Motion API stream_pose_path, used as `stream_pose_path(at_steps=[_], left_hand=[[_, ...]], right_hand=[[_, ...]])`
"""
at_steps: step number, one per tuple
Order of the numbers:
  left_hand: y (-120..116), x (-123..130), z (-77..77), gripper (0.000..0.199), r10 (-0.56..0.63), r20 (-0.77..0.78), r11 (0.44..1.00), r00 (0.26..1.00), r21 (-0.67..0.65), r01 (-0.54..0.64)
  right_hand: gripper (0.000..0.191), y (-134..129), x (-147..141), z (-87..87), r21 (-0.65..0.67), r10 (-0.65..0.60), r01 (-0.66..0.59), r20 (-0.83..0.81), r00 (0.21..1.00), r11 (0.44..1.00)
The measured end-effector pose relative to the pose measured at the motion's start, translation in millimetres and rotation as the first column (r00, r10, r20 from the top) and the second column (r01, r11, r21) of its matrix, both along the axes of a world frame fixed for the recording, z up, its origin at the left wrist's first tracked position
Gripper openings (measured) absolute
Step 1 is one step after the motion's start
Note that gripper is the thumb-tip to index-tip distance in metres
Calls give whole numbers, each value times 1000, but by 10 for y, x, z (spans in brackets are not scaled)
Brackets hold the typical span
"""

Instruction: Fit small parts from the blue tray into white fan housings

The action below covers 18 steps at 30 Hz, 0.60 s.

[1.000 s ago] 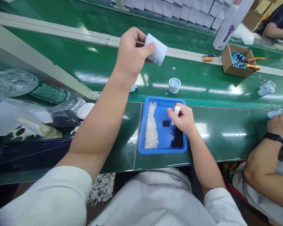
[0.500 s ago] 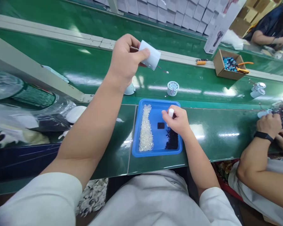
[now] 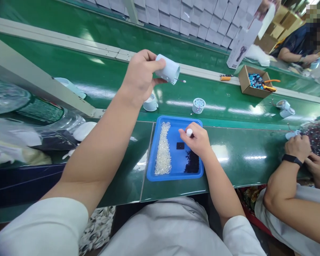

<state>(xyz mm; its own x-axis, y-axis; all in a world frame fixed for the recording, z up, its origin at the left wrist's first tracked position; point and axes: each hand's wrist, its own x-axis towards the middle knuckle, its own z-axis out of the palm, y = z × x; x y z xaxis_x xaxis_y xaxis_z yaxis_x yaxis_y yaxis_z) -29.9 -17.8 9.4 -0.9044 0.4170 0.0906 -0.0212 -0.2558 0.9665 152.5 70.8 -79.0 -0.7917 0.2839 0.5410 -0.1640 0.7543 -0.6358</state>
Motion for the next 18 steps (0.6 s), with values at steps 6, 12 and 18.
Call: stream_pose_path(at_steps=[6,12,18], left_hand=[[63,14,-51,24,-104,214,990,971,112,81],[145,62,-186,24,-192,214,981,958,68,181],[165,166,-199,17,-293,179,951,939,-47,306]], right_hand=[[35,-71,37,37,-75,30,-27,36,999,997],[23,-82,47,26,-301,-45,35,-29,999,953],[26,-3,43,36,-550,-288,120,-231,929,826]])
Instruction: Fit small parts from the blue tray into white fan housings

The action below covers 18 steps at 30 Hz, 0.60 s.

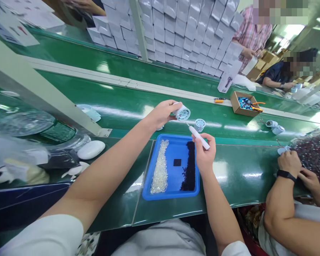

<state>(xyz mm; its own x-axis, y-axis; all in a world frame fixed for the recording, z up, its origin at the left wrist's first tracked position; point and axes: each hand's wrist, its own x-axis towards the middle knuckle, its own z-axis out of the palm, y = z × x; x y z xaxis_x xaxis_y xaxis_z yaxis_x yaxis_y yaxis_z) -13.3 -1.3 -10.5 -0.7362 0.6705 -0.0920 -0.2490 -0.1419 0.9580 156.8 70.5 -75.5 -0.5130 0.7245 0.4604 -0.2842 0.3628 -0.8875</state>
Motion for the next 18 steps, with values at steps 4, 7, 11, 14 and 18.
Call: stream_pose_path(at_steps=[4,7,11,14,18], left_hand=[[10,50,-7,15,-41,-58,999,997,-8,41],[19,73,-13,15,-58,-92,998,994,-20,57],[29,106,-2,16,-67,-129,998,989,-22,65],[37,126,6,17,-65,-127,998,990,-29,61],[35,153,16,19,-65,-133,997,989,-48,59]], right_hand=[[27,1,-9,-4,6,-2,2,31,1000,1000],[30,-8,-15,-13,-29,11,-11,20,1000,1000],[31,-6,-18,-26,-31,19,-18,36,999,999],[32,-1,-12,-30,-27,24,-22,65,998,999],[33,-3,-4,-26,-29,35,-33,70,997,999]])
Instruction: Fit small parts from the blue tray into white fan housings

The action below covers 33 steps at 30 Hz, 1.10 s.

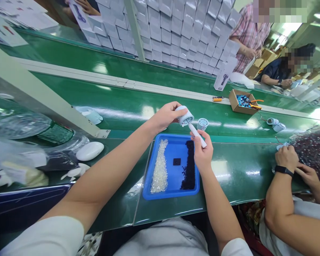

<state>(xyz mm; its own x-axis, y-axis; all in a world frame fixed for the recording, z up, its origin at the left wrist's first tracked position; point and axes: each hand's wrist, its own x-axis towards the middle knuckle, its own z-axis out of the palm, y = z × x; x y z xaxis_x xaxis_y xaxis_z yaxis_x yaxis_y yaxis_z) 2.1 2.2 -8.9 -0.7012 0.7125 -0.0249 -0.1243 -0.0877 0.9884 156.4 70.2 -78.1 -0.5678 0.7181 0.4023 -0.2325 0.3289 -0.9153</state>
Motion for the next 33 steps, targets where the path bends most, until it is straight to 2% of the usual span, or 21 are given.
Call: stream_pose_path(at_steps=[4,7,10,12,14,17,21,25,27,29,31,33], left_hand=[[-12,75,45,24,13,-9,997,1000,-79,-14],[2,171,65,25,65,-42,994,997,-88,-68],[60,266,10,34,218,-16,974,976,71,-217],[115,313,-66,45,330,24,927,944,182,-329],[168,343,-143,49,394,64,889,917,226,-398],[215,372,-208,47,381,188,880,905,226,-417],[212,407,-190,37,329,373,865,868,248,-435],[200,437,-166,31,284,439,873,852,249,-419],[203,446,-167,32,278,443,870,852,259,-419],[203,448,-164,35,288,381,870,879,279,-406],[190,440,-146,33,251,222,914,942,266,-306],[154,411,-108,31,103,36,978,994,178,-107]], right_hand=[[34,-4,1,-11,-18,6,-6,0,1000,1000],[36,-12,3,-34,3,-5,5,101,995,1000],[35,-40,2,-52,63,44,-61,239,970,996],[30,-71,-3,-59,99,107,-142,294,950,985],[28,-106,-10,-64,116,133,-176,309,942,978],[31,-152,-21,-73,83,133,-164,295,946,983],[42,-180,-28,-87,-66,230,-220,253,940,973],[50,-166,-26,-90,-181,306,-272,199,931,945],[52,-152,-28,-87,-185,313,-279,191,931,942],[53,-136,-30,-81,-169,300,-270,189,935,948],[53,-114,-24,-70,-149,254,-229,177,951,962],[51,-88,-4,-48,-114,180,-163,164,970,980]])
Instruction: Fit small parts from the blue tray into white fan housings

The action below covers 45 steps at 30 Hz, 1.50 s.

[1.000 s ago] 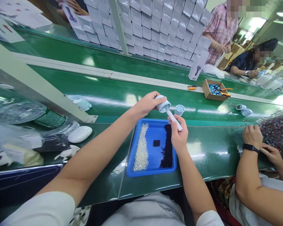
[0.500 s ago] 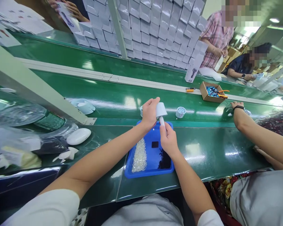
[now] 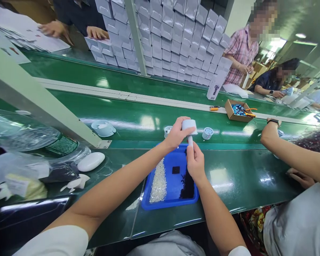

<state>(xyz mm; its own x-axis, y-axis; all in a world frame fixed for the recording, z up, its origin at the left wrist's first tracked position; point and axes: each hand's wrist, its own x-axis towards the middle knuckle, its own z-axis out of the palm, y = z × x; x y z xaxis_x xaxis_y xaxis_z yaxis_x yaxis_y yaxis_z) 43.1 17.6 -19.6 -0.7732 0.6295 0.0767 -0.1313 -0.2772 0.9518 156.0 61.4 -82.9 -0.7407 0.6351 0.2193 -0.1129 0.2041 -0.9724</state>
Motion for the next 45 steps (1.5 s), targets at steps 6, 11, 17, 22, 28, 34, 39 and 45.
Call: stream_pose_path(at_steps=[6,11,17,22,28,34,39,45], left_hand=[[-262,-304,186,47,-251,-229,933,941,-316,172],[-529,-744,229,61,-139,-556,792,820,-559,-244],[-511,-1071,-127,38,-520,-546,371,657,-837,-403],[-300,-935,-304,59,-665,-512,437,543,-857,-273],[-161,-751,-420,26,-643,-551,508,533,-827,-241],[-108,-752,-374,11,-288,-725,780,626,-556,-285],[-188,-838,-185,13,69,-704,899,707,-263,-350],[-253,-983,-110,17,193,-590,940,784,-119,-321]], right_hand=[[37,37,61,84,281,-44,12,108,993,960],[41,34,27,64,264,-113,73,137,984,962],[22,39,8,68,177,-177,162,71,982,971],[25,16,8,57,91,-167,168,-22,986,982],[26,9,-37,-34,15,-81,81,-36,996,997],[28,27,-43,-25,6,1,-1,-23,1000,1000],[27,4,-50,-27,67,61,-64,37,997,996],[24,-44,-45,-23,139,174,-186,96,980,973]])
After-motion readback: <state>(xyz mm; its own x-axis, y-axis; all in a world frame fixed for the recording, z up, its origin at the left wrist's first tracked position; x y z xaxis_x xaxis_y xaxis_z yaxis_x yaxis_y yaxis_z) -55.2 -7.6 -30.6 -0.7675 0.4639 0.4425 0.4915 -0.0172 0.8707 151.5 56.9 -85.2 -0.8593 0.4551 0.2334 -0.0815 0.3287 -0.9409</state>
